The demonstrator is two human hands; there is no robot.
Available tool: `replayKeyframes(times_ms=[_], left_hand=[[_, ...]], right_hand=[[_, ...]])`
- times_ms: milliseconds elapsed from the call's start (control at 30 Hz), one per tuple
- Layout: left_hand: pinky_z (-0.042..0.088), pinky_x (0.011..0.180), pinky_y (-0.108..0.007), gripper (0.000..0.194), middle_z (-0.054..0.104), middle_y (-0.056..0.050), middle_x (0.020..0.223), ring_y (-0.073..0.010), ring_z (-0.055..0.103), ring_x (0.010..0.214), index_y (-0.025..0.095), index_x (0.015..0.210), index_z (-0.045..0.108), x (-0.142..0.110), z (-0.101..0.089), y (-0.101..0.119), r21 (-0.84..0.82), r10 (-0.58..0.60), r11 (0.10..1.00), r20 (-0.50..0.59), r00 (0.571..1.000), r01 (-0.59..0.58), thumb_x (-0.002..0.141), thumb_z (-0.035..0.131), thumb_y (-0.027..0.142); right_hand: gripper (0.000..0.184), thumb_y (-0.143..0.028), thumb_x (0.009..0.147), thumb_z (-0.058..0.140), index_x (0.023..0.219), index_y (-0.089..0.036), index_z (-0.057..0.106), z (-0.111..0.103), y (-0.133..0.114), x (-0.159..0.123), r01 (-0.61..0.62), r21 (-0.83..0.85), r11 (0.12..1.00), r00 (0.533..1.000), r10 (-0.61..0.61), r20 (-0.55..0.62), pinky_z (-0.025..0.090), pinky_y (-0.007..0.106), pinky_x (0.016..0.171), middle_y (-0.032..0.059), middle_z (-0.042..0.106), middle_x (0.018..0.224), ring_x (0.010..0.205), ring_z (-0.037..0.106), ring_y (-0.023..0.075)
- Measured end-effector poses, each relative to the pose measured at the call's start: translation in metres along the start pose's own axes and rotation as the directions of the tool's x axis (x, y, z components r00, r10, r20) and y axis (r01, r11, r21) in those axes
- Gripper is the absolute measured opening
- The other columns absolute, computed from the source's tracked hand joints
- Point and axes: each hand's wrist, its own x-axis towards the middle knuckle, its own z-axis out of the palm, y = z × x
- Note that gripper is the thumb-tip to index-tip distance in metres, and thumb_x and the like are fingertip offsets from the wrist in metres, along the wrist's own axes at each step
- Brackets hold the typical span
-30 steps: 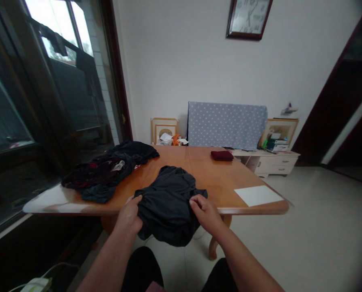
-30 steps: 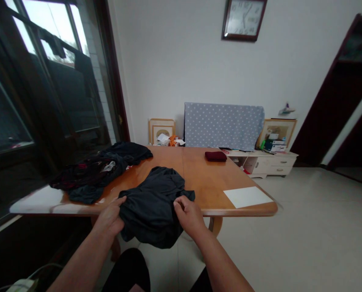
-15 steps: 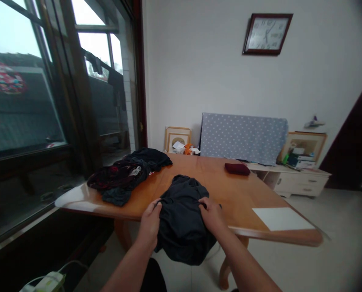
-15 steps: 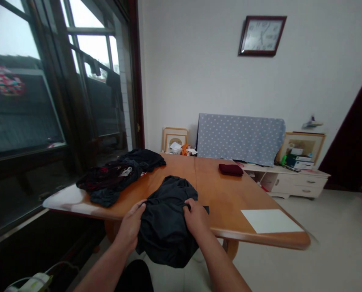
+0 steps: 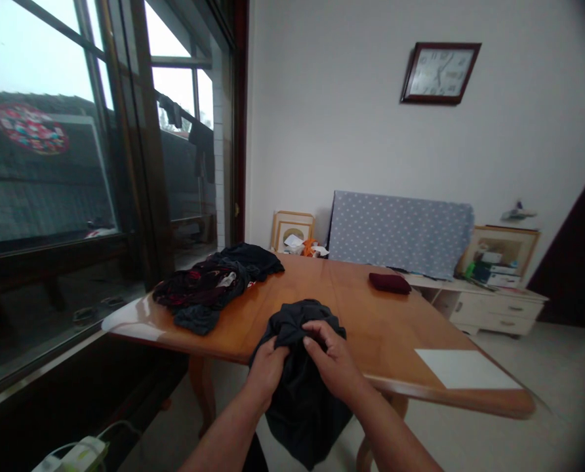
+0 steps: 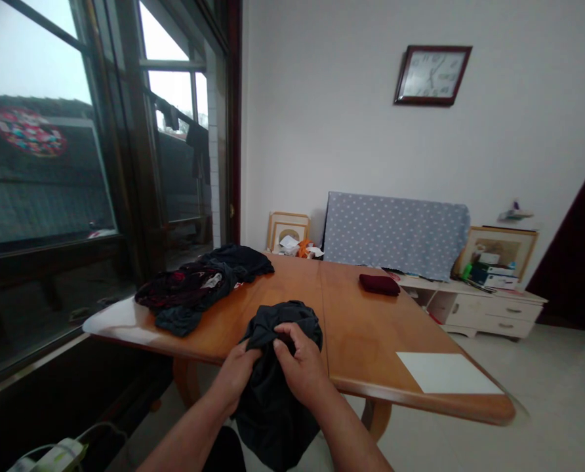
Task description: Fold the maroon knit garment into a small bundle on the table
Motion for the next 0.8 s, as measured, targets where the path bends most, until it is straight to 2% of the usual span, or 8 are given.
replayKeyframes(times_ms=[133, 200, 333, 400, 467, 567, 667, 800], left_hand=[[0.053, 0.068, -0.028, 0.016, 0.075, -0.004, 0.076, -0.0210, 0.070, 0.071, 0.013, 0.085, 0.073, 0.002, -0.004, 0.010, 0.014, 0.042, 0.999, -0.080, 0.996, -0.041, 0.070, 0.069, 0.015], [0.056, 0.074, -0.032, 0.022, 0.077, -0.007, 0.083, -0.0231, 0.072, 0.075, 0.011, 0.092, 0.073, 0.003, -0.005, 0.018, -0.108, -0.030, 0.994, -0.077, 0.997, 0.022, 0.073, 0.067, 0.020], [0.058, 0.086, -0.041, 0.037, 0.078, -0.012, 0.095, -0.0278, 0.074, 0.087, 0.009, 0.111, 0.070, -0.001, 0.000, 0.030, -0.276, -0.193, 0.941, 0.045, 0.980, 0.198, 0.079, 0.061, 0.025], [0.058, 0.089, -0.044, 0.041, 0.078, -0.013, 0.098, -0.0291, 0.075, 0.090, 0.009, 0.116, 0.069, -0.005, 0.004, 0.033, -0.292, -0.223, 0.926, 0.092, 0.970, 0.240, 0.082, 0.059, 0.030], [0.057, 0.090, -0.044, 0.043, 0.078, -0.013, 0.101, -0.0297, 0.074, 0.093, 0.010, 0.118, 0.068, -0.010, 0.008, 0.036, -0.290, -0.245, 0.920, 0.103, 0.964, 0.265, 0.085, 0.057, 0.035], [0.057, 0.092, -0.044, 0.044, 0.077, -0.013, 0.104, -0.0297, 0.074, 0.096, 0.010, 0.120, 0.068, -0.013, 0.011, 0.038, -0.297, -0.262, 0.914, 0.089, 0.961, 0.277, 0.086, 0.058, 0.037], [0.055, 0.096, -0.045, 0.043, 0.077, -0.013, 0.107, -0.0292, 0.073, 0.099, 0.010, 0.121, 0.067, -0.009, 0.008, 0.041, -0.316, -0.230, 0.918, 0.072, 0.971, 0.241, 0.087, 0.056, 0.035], [0.051, 0.102, -0.047, 0.042, 0.076, -0.013, 0.109, -0.0292, 0.072, 0.105, 0.010, 0.124, 0.066, 0.003, -0.003, 0.046, -0.338, -0.154, 0.927, 0.052, 0.987, 0.163, 0.089, 0.054, 0.031]], right_hand=[[0.055, -0.032, 0.086, 0.060, 0.139, -0.024, 0.046, 0.000, 0.027, -0.003, -0.107, 0.012, 0.994, 0.993, 0.107, -0.058, 0.047, 0.041, 0.100, 0.0083, 0.066, 0.119, 0.111, 0.063, 0.0219], [0.059, -0.035, 0.083, 0.064, 0.138, -0.022, 0.045, 0.000, 0.037, -0.005, -0.139, 0.022, 0.990, 0.988, 0.140, -0.070, 0.046, 0.043, 0.102, 0.0099, 0.065, 0.123, 0.115, 0.061, 0.0229], [0.066, -0.036, 0.076, 0.072, 0.135, -0.023, 0.046, 0.001, 0.040, -0.009, -0.165, 0.001, 0.986, 0.984, 0.165, -0.073, 0.047, 0.044, 0.100, 0.0109, 0.062, 0.128, 0.118, 0.060, 0.0251], [0.058, -0.031, 0.074, 0.073, 0.127, -0.023, 0.053, 0.002, 0.040, -0.010, -0.163, -0.057, 0.985, 0.986, 0.160, -0.050, 0.049, 0.042, 0.095, 0.0097, 0.065, 0.122, 0.112, 0.062, 0.0254], [0.037, -0.024, 0.074, 0.066, 0.111, -0.023, 0.061, 0.003, 0.041, -0.010, -0.162, -0.110, 0.981, 0.987, 0.161, -0.017, 0.050, 0.039, 0.087, 0.0064, 0.069, 0.106, 0.098, 0.065, 0.0235], [0.022, -0.019, 0.075, 0.055, 0.096, -0.023, 0.061, 0.000, 0.046, -0.009, -0.190, -0.026, 0.981, 0.980, 0.188, -0.071, 0.050, 0.033, 0.074, 0.0022, 0.068, 0.087, 0.080, 0.064, 0.0191], [0.028, -0.025, 0.076, 0.054, 0.103, -0.022, 0.057, -0.012, 0.050, -0.005, -0.227, 0.234, 0.945, 0.931, 0.281, -0.232, 0.049, 0.029, 0.065, 0.0010, 0.068, 0.084, 0.072, 0.062, 0.0171], [0.029, -0.029, 0.073, 0.057, 0.101, -0.022, 0.059, -0.043, 0.048, -0.002, -0.223, 0.469, 0.855, 0.795, 0.438, -0.420, 0.046, 0.025, 0.059, -0.0005, 0.067, 0.081, 0.068, 0.060, 0.0155]])
